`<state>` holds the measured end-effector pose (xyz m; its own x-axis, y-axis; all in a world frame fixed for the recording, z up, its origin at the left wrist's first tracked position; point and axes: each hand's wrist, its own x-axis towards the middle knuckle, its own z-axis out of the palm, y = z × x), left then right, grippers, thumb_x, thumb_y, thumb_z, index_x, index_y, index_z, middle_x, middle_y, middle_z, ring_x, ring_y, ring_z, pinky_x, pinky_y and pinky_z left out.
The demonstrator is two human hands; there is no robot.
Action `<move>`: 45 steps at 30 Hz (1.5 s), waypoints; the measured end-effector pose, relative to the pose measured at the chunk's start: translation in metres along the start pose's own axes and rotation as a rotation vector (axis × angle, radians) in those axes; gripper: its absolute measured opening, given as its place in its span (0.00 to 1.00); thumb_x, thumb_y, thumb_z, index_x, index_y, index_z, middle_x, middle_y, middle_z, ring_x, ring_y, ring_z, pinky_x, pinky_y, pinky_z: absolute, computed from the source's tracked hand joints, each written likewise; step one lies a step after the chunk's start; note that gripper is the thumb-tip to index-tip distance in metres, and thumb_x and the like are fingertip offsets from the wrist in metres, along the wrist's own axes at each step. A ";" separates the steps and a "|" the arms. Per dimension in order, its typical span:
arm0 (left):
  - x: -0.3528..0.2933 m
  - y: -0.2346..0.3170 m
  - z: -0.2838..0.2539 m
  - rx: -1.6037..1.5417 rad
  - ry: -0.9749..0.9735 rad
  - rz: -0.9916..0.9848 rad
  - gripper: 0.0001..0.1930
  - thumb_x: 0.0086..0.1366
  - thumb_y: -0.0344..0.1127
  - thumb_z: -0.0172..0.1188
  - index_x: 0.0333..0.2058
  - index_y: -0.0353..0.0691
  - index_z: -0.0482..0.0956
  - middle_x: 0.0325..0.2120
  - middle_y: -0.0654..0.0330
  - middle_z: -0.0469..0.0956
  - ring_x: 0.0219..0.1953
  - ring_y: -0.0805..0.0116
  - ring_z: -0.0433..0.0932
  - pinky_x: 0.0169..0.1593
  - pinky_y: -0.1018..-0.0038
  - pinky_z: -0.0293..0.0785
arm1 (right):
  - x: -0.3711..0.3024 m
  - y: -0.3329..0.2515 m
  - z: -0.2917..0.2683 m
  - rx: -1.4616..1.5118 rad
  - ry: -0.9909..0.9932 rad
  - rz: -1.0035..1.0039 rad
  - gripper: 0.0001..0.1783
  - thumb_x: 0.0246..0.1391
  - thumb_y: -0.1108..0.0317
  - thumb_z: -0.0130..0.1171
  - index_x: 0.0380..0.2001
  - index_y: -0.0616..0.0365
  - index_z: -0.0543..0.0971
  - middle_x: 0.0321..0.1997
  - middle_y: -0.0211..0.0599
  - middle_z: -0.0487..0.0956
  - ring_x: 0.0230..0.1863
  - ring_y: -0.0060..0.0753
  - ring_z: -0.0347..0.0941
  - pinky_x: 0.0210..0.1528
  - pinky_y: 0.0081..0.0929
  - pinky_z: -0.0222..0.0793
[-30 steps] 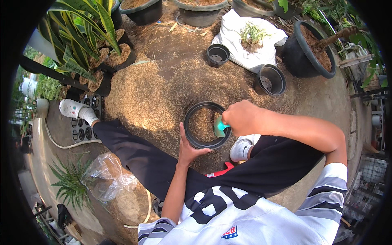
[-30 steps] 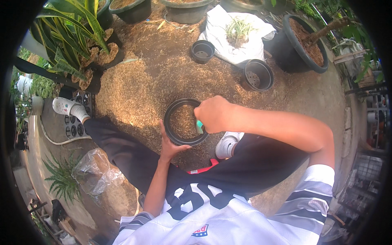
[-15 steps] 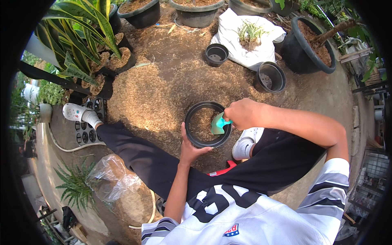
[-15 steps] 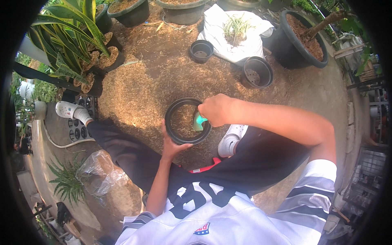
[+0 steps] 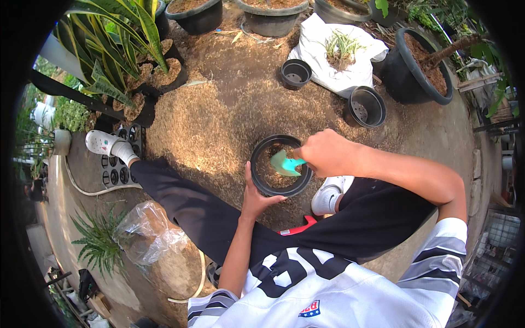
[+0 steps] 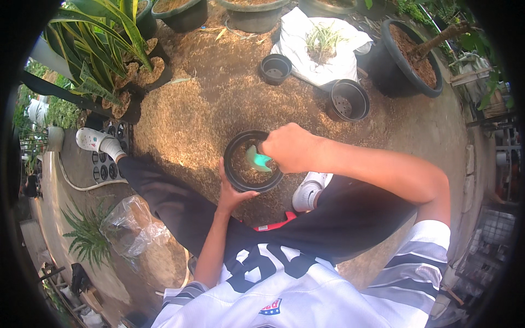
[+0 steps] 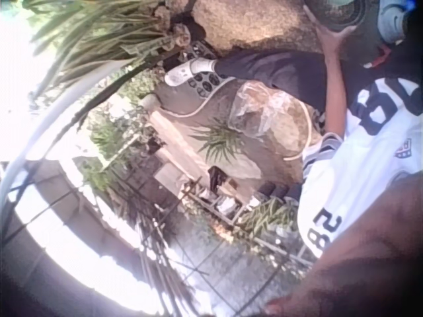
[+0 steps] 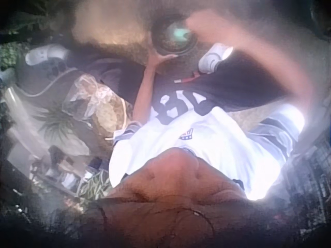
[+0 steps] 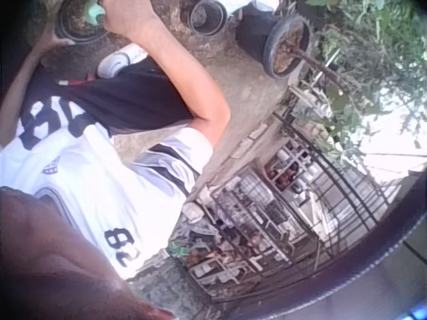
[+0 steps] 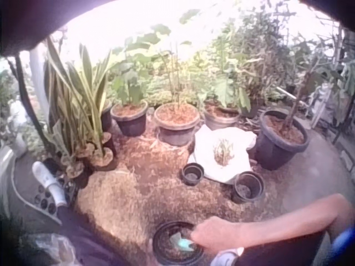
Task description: The person sits on a small red stool and uses a green plastic trowel to mix soil inside a black plastic pot. The person repeatedly scoops and turns the soil to aerate it, holding the pot steady with their left hand.
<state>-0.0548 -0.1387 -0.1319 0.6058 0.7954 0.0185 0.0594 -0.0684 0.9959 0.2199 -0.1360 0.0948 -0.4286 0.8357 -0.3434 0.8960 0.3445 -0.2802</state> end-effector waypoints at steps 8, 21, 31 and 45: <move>0.005 0.004 0.006 -0.045 -0.005 -0.016 0.82 0.38 0.46 0.90 0.78 0.48 0.29 0.69 0.39 0.65 0.67 0.49 0.74 0.69 0.54 0.73 | -0.008 0.006 0.017 0.139 -0.091 0.098 0.21 0.44 0.74 0.65 0.45 0.57 0.88 0.30 0.52 0.85 0.37 0.55 0.85 0.38 0.49 0.81; 0.003 0.003 0.000 0.061 0.003 0.017 0.83 0.37 0.51 0.89 0.78 0.47 0.29 0.69 0.39 0.65 0.68 0.47 0.73 0.69 0.53 0.73 | -0.007 -0.010 0.007 0.072 -0.010 0.040 0.18 0.40 0.71 0.66 0.39 0.60 0.88 0.26 0.54 0.84 0.34 0.56 0.85 0.36 0.49 0.81; 0.006 0.011 0.000 0.055 -0.004 0.028 0.82 0.37 0.49 0.90 0.78 0.47 0.30 0.69 0.39 0.65 0.68 0.47 0.73 0.70 0.53 0.72 | -0.007 -0.004 0.012 0.132 -0.112 0.139 0.19 0.42 0.69 0.66 0.41 0.58 0.89 0.28 0.53 0.85 0.34 0.56 0.85 0.36 0.49 0.81; 0.004 0.002 0.000 0.054 0.002 0.017 0.82 0.37 0.50 0.89 0.78 0.48 0.30 0.70 0.39 0.64 0.68 0.47 0.72 0.69 0.53 0.72 | -0.007 -0.006 -0.004 0.013 -0.107 -0.014 0.19 0.42 0.70 0.66 0.41 0.57 0.88 0.28 0.52 0.85 0.35 0.55 0.85 0.38 0.47 0.82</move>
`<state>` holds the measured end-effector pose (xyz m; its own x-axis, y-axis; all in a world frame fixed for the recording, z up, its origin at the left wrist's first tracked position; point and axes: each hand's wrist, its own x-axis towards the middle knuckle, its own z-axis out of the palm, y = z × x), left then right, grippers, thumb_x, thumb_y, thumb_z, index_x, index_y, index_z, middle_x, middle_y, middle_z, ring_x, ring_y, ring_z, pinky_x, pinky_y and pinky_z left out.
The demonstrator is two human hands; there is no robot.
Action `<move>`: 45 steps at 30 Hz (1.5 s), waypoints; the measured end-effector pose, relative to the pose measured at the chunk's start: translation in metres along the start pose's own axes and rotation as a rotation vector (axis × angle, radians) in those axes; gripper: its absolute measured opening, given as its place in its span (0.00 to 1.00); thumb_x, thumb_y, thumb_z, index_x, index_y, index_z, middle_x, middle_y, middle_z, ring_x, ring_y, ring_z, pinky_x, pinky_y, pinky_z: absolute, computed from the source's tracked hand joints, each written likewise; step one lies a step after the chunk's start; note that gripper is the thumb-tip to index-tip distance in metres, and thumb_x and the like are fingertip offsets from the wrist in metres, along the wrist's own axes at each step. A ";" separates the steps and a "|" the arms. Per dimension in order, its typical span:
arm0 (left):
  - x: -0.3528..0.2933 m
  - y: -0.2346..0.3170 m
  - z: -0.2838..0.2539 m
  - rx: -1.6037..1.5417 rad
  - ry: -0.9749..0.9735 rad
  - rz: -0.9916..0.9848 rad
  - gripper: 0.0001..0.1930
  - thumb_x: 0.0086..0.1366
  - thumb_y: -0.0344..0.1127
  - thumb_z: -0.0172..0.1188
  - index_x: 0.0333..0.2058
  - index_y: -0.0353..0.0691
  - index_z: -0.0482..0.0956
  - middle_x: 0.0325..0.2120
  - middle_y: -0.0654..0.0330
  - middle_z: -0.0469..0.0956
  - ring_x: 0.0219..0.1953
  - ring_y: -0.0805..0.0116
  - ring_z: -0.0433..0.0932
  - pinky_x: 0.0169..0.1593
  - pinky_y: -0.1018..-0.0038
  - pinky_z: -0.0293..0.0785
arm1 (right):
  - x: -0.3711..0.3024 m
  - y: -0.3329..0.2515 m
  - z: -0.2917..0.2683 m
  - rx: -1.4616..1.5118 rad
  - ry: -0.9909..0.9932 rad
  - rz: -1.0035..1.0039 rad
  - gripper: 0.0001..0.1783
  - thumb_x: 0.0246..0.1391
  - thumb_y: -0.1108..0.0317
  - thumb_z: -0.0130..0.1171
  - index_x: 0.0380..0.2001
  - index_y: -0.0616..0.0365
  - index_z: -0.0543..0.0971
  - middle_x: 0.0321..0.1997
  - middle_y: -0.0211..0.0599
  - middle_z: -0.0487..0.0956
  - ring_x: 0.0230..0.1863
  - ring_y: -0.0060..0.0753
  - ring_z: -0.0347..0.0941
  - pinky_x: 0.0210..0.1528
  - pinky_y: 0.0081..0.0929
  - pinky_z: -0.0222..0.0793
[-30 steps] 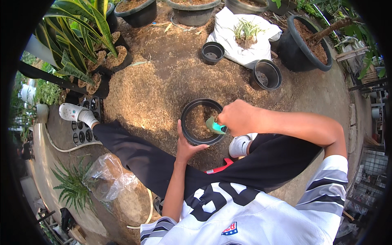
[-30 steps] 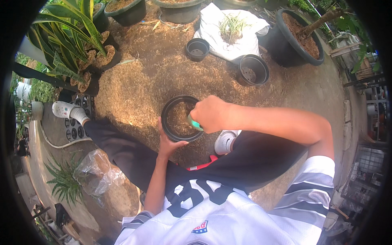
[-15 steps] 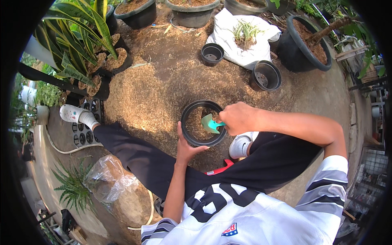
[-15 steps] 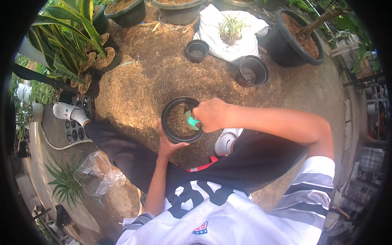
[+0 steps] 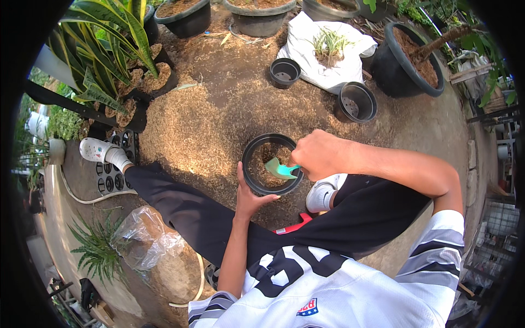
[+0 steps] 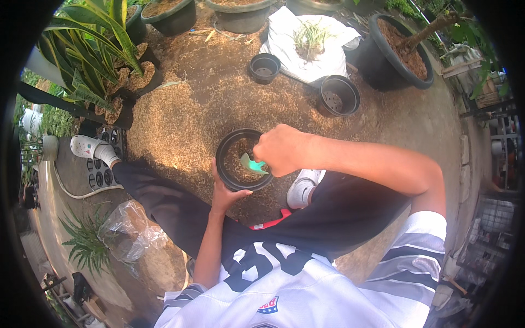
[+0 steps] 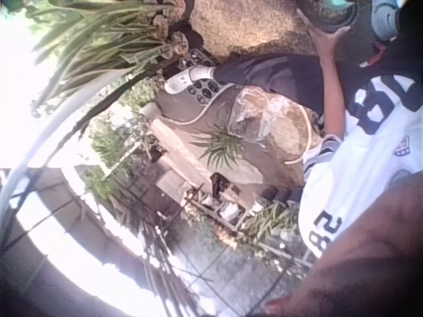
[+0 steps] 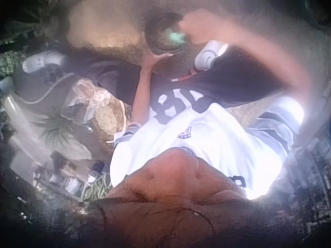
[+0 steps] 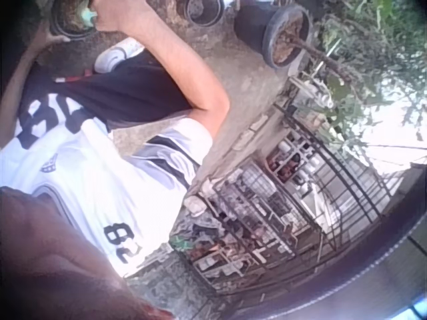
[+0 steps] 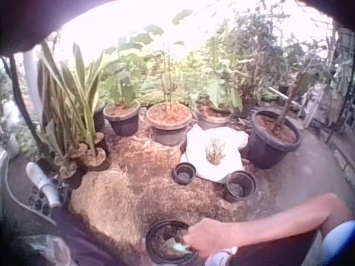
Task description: The person sits on a small red stool and uses a green plastic trowel to mix soil inside a black plastic pot. The person repeatedly scoops and turns the soil to aerate it, holding the pot steady with their left hand.
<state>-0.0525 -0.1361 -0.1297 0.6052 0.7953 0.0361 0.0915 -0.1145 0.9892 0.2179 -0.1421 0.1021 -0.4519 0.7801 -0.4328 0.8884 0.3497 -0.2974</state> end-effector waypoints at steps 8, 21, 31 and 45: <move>0.000 0.000 0.000 -0.042 -0.009 -0.017 0.82 0.37 0.51 0.89 0.78 0.47 0.30 0.70 0.39 0.63 0.68 0.47 0.72 0.69 0.53 0.72 | 0.002 0.002 0.011 -0.016 -0.063 0.037 0.19 0.46 0.70 0.64 0.44 0.54 0.89 0.28 0.51 0.85 0.35 0.55 0.85 0.38 0.47 0.81; 0.001 0.009 -0.001 0.018 -0.001 -0.004 0.82 0.38 0.51 0.89 0.78 0.48 0.29 0.69 0.39 0.66 0.67 0.48 0.74 0.69 0.54 0.73 | -0.002 0.008 -0.007 0.072 -0.113 0.068 0.23 0.49 0.67 0.64 0.51 0.51 0.87 0.35 0.51 0.87 0.41 0.56 0.85 0.44 0.48 0.81; 0.000 0.000 0.000 -0.022 0.003 -0.036 0.81 0.37 0.52 0.89 0.78 0.46 0.31 0.69 0.39 0.66 0.67 0.47 0.74 0.69 0.54 0.72 | -0.008 0.004 -0.005 0.123 -0.048 0.047 0.23 0.49 0.67 0.64 0.51 0.53 0.88 0.34 0.51 0.87 0.40 0.56 0.85 0.43 0.49 0.82; -0.001 -0.004 0.001 0.008 0.008 -0.024 0.82 0.36 0.54 0.89 0.78 0.45 0.31 0.69 0.37 0.65 0.67 0.46 0.73 0.69 0.54 0.72 | -0.006 -0.009 0.010 0.024 -0.042 0.107 0.13 0.39 0.67 0.63 0.30 0.61 0.87 0.26 0.54 0.84 0.32 0.59 0.85 0.36 0.51 0.81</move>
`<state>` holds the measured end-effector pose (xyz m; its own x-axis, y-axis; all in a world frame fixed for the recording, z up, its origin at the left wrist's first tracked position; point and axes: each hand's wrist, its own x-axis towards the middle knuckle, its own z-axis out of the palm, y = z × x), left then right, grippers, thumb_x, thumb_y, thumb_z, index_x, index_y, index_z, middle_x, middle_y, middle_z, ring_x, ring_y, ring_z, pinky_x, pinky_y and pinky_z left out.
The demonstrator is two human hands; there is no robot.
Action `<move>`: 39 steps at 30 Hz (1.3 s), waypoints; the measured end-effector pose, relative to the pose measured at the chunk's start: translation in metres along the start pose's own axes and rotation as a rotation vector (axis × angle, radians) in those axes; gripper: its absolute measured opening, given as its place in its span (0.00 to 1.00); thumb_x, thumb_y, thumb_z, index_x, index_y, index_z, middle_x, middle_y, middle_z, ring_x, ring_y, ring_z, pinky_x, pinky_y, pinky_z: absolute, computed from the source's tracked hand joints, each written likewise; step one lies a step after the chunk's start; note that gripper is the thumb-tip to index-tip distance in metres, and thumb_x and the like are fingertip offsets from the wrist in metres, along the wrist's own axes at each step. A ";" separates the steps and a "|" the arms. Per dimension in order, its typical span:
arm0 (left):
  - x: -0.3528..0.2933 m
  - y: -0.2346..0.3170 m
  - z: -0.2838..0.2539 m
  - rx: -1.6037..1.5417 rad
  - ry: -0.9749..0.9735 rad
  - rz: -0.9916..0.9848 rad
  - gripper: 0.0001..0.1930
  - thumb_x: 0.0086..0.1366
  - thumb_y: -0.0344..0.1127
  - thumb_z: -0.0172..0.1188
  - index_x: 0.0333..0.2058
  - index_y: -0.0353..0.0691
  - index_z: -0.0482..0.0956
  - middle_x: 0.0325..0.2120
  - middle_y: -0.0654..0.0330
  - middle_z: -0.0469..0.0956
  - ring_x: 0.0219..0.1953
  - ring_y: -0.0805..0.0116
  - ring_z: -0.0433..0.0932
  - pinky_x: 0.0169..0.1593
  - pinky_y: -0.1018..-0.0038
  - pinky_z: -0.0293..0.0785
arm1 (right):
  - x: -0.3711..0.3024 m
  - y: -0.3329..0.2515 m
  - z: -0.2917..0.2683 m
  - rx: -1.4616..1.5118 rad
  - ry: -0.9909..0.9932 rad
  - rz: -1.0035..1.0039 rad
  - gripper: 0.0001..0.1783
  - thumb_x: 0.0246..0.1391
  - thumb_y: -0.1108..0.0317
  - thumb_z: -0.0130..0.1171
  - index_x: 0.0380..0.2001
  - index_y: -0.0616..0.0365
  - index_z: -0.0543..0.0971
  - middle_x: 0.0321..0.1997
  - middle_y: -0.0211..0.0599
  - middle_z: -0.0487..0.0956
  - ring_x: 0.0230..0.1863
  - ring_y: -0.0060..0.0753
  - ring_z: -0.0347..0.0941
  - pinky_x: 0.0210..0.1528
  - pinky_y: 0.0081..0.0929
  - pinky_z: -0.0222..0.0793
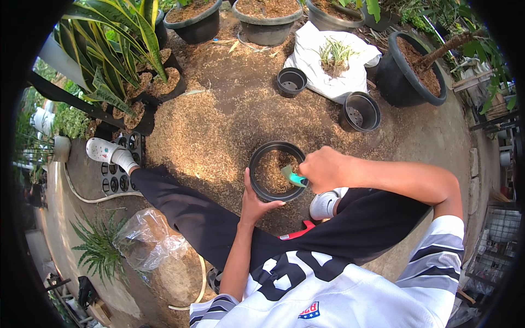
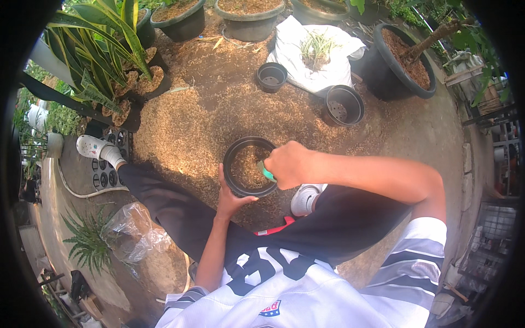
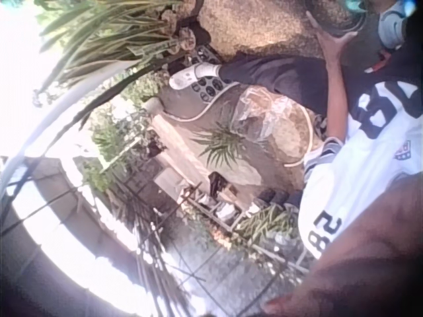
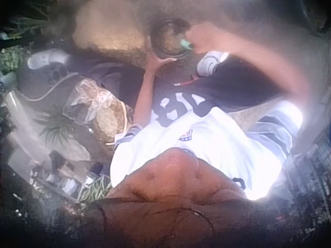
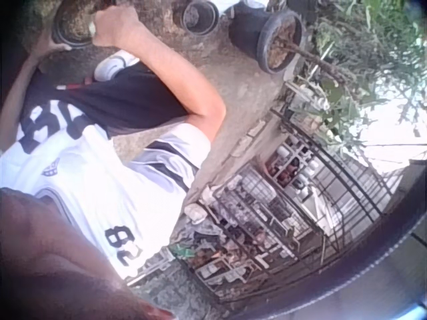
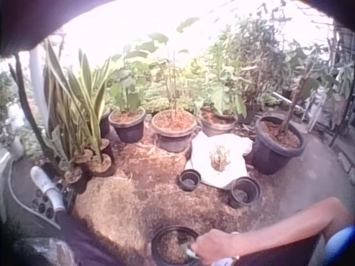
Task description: The person sits on a small red stool and uses a green plastic trowel to mix soil inside a black plastic pot. The person repeatedly scoops and turns the soil to aerate it, holding the pot steady with their left hand.
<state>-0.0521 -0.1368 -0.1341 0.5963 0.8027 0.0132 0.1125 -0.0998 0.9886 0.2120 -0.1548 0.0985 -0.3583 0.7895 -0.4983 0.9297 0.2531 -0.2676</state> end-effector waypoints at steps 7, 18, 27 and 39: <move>-0.002 0.005 -0.004 0.048 -0.008 -0.013 0.82 0.37 0.52 0.89 0.78 0.44 0.31 0.69 0.37 0.65 0.67 0.47 0.73 0.68 0.54 0.73 | 0.007 -0.004 0.000 0.097 0.124 -0.024 0.13 0.41 0.67 0.65 0.31 0.61 0.87 0.28 0.51 0.86 0.35 0.55 0.87 0.38 0.48 0.82; -0.001 0.001 -0.002 0.011 -0.003 -0.022 0.82 0.36 0.52 0.89 0.78 0.44 0.32 0.70 0.36 0.63 0.68 0.46 0.72 0.69 0.55 0.72 | 0.008 0.000 -0.006 -0.264 0.035 -0.015 0.10 0.45 0.66 0.68 0.32 0.57 0.87 0.31 0.44 0.87 0.37 0.45 0.88 0.39 0.41 0.82; -0.001 0.002 -0.003 0.032 0.003 -0.012 0.82 0.35 0.55 0.89 0.78 0.43 0.33 0.70 0.36 0.64 0.68 0.45 0.72 0.70 0.54 0.71 | 0.003 0.006 -0.021 -0.093 0.034 -0.022 0.11 0.44 0.67 0.67 0.32 0.60 0.86 0.32 0.46 0.87 0.38 0.52 0.87 0.38 0.42 0.82; -0.001 0.000 -0.002 0.004 -0.004 -0.017 0.82 0.36 0.55 0.89 0.78 0.44 0.32 0.69 0.37 0.65 0.68 0.46 0.73 0.70 0.55 0.71 | 0.010 0.012 -0.009 -0.012 0.065 0.087 0.24 0.41 0.70 0.65 0.46 0.53 0.89 0.30 0.55 0.85 0.39 0.55 0.85 0.41 0.49 0.81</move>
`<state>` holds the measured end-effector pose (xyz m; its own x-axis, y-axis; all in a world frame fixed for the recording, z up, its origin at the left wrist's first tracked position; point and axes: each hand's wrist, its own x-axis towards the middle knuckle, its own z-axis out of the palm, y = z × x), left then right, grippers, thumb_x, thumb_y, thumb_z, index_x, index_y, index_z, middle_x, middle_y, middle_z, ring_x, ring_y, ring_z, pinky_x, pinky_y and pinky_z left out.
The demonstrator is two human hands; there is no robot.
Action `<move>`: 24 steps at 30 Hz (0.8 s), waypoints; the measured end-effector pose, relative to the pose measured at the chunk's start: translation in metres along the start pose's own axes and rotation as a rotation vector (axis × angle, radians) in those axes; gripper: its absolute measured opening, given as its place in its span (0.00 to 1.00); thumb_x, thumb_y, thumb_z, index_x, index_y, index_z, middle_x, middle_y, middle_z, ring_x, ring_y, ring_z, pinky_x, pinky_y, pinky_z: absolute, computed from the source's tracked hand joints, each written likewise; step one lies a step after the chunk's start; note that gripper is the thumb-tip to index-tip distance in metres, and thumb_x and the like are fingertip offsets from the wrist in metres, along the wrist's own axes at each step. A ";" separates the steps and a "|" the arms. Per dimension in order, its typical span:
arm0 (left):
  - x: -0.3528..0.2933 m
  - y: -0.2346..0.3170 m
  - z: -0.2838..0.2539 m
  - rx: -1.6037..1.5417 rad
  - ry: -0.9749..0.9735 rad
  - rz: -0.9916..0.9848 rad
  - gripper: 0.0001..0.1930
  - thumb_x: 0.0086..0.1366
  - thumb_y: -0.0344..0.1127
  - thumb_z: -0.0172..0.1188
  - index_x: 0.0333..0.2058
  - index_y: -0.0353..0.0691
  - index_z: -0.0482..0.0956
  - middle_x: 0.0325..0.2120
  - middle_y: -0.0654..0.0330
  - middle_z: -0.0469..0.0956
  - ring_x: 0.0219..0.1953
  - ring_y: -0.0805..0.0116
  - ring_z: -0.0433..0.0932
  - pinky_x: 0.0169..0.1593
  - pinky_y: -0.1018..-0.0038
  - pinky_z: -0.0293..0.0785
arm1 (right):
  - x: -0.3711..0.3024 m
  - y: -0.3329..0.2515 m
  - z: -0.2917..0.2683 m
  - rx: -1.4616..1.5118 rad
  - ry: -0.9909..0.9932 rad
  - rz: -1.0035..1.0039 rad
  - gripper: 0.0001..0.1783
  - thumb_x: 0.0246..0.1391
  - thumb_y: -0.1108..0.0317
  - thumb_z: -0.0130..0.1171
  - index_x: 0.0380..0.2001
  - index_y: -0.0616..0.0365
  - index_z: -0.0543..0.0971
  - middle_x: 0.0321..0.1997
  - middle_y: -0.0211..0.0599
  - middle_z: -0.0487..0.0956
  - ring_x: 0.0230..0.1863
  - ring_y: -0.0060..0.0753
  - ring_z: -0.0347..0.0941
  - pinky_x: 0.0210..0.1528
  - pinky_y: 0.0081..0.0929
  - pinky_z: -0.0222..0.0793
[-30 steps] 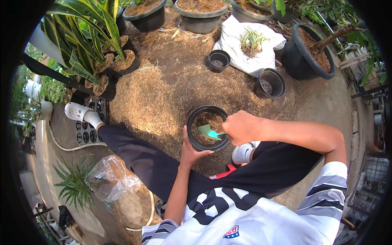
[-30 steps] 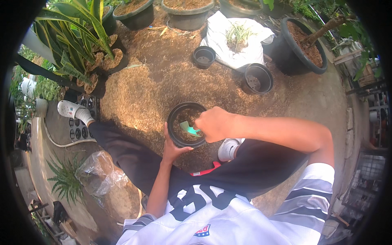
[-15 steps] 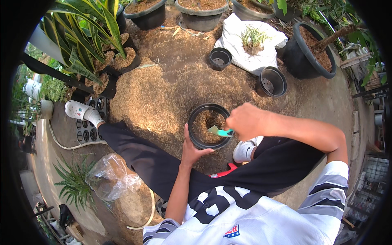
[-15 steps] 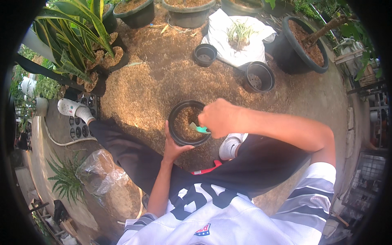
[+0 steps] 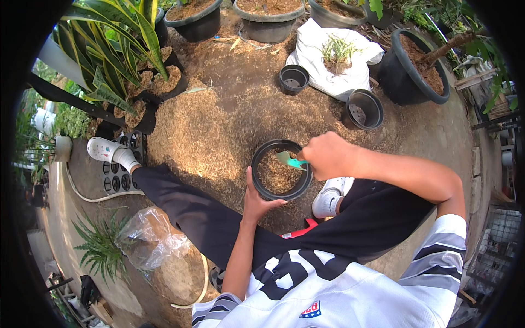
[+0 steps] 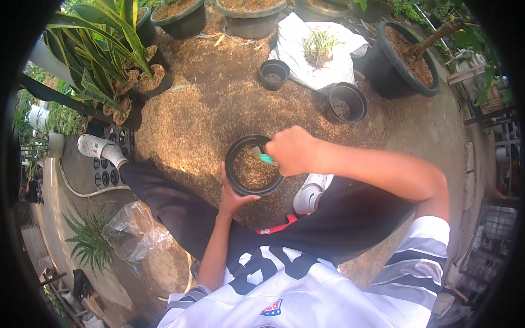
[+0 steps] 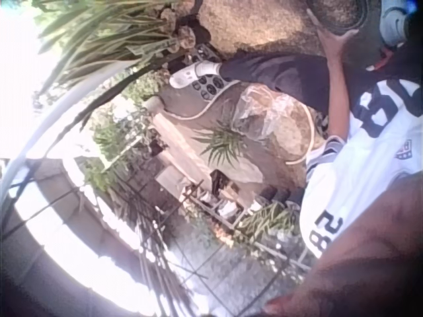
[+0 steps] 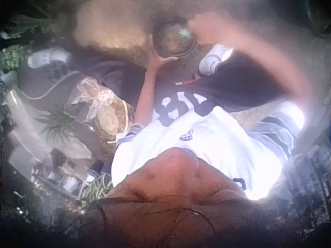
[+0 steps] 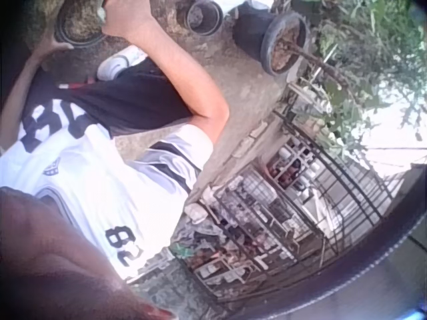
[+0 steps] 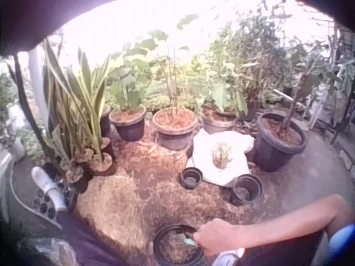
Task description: The person sits on a small red stool and uses a green plastic trowel to mix soil inside a black plastic pot. The person repeatedly scoops and turns the soil to aerate it, holding the pot steady with their left hand.
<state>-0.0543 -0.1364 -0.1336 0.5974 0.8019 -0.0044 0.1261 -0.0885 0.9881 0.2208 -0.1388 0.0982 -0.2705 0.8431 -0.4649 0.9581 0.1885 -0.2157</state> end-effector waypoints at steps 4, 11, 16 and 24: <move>0.000 0.004 0.000 -0.031 0.001 0.014 0.82 0.36 0.54 0.89 0.78 0.45 0.32 0.69 0.37 0.64 0.68 0.46 0.72 0.70 0.54 0.71 | -0.002 -0.007 0.002 0.135 -0.137 -0.035 0.23 0.43 0.69 0.66 0.47 0.53 0.89 0.32 0.56 0.85 0.39 0.57 0.85 0.42 0.48 0.81; 0.001 0.003 -0.001 0.022 0.008 0.037 0.82 0.36 0.53 0.89 0.78 0.45 0.32 0.70 0.37 0.64 0.69 0.47 0.72 0.70 0.55 0.71 | 0.000 0.006 0.001 0.270 -0.011 0.012 0.22 0.48 0.65 0.64 0.48 0.54 0.88 0.33 0.52 0.87 0.41 0.56 0.85 0.45 0.47 0.81; 0.001 0.001 0.000 -0.020 0.008 0.005 0.83 0.35 0.54 0.89 0.78 0.45 0.32 0.69 0.37 0.64 0.68 0.46 0.72 0.70 0.53 0.71 | 0.005 0.005 0.002 0.132 -0.126 0.111 0.23 0.47 0.65 0.62 0.49 0.54 0.88 0.33 0.53 0.86 0.40 0.56 0.85 0.45 0.47 0.81; 0.001 0.002 0.000 0.020 0.000 0.022 0.82 0.36 0.54 0.89 0.78 0.46 0.32 0.69 0.37 0.65 0.67 0.45 0.73 0.70 0.54 0.72 | 0.002 -0.005 0.009 0.151 -0.121 0.080 0.24 0.43 0.65 0.61 0.46 0.55 0.89 0.32 0.56 0.86 0.39 0.56 0.85 0.43 0.49 0.81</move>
<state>-0.0532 -0.1358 -0.1312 0.6004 0.7995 0.0170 0.1292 -0.1179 0.9846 0.2149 -0.1423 0.0907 -0.2123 0.7838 -0.5836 0.9544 0.0382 -0.2959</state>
